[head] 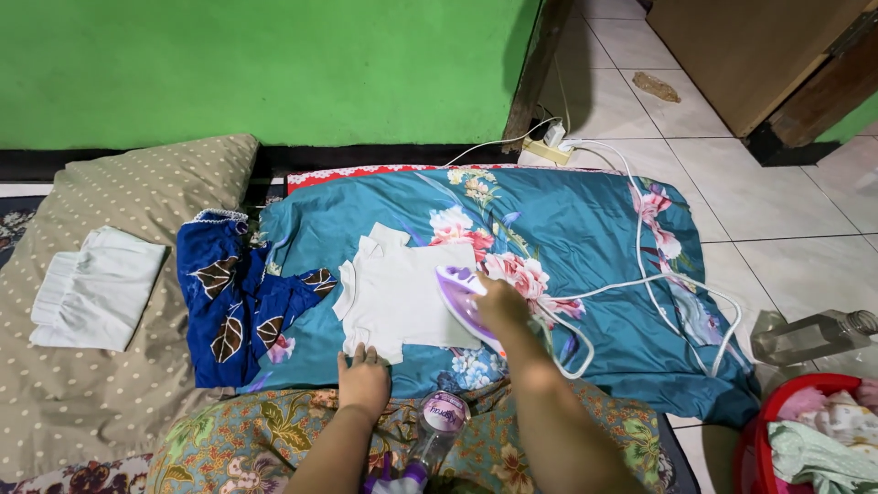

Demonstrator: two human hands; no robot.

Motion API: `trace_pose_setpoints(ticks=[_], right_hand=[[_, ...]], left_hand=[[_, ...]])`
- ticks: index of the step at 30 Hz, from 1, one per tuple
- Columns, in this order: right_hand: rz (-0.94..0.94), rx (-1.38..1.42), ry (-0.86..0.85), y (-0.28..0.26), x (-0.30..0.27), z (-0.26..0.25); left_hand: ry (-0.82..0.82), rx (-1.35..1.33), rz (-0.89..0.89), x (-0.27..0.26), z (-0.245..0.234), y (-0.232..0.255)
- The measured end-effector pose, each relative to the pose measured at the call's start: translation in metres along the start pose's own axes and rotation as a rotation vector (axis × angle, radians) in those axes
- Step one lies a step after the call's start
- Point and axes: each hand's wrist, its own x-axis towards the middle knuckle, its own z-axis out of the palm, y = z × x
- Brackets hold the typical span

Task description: The person irons a small white garment on a bed using a purple and white iron. They repeatedly smooth the fabric, fold it, and iron both sides before placing it aside.

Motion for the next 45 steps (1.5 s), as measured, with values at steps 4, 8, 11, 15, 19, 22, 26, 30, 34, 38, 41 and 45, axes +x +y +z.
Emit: trace_pose_setpoints(ticks=[4, 8, 11, 15, 19, 22, 26, 30, 34, 38, 41, 45], right_hand=[[0.245, 0.146, 0.009, 0.021, 0.005, -0.014], [0.101, 0.063, 0.048, 0.036, 0.009, -0.013], [0.013, -0.002, 0.020, 0.019, -0.009, -0.021], [-0.221, 0.130, -0.122, -0.004, -0.045, -0.024], [-0.254, -0.005, -0.228, 0.001, -0.029, -0.001], [-0.270, -0.134, -0.248, 0.004, -0.029, -0.013], [-0.128, -0.106, -0.393, 0.008, -0.041, -0.047], [-0.154, -0.058, -0.364, 0.052, -0.004, -0.036], [-0.132, -0.071, -0.320, 0.039, -0.019, -0.036], [-0.240, -0.108, -0.280, 0.032, -0.025, -0.025], [-0.249, -0.124, -0.284, 0.022, -0.029, -0.018], [-0.246, -0.131, -0.331, 0.018, -0.032, -0.023]], left_hand=[[-0.049, 0.012, -0.013, -0.002, -0.003, -0.001], [-0.041, 0.037, -0.029, -0.004, -0.006, -0.001], [0.086, 0.049, 0.000, -0.002, -0.001, -0.003], [-0.051, 0.030, -0.017, -0.012, -0.032, -0.001], [-0.065, 0.001, -0.032, -0.010, -0.028, -0.003], [-0.031, -0.006, -0.041, -0.005, -0.019, -0.002], [-0.102, 0.011, -0.042, -0.004, -0.023, -0.003], [-0.096, 0.035, -0.028, -0.007, -0.027, -0.002], [-0.042, 0.089, -0.004, -0.017, -0.052, 0.000], [-0.002, 0.115, 0.003, -0.016, -0.057, 0.005], [0.010, 0.135, 0.011, -0.014, -0.047, 0.006], [0.002, 0.137, 0.016, -0.014, -0.043, 0.005]])
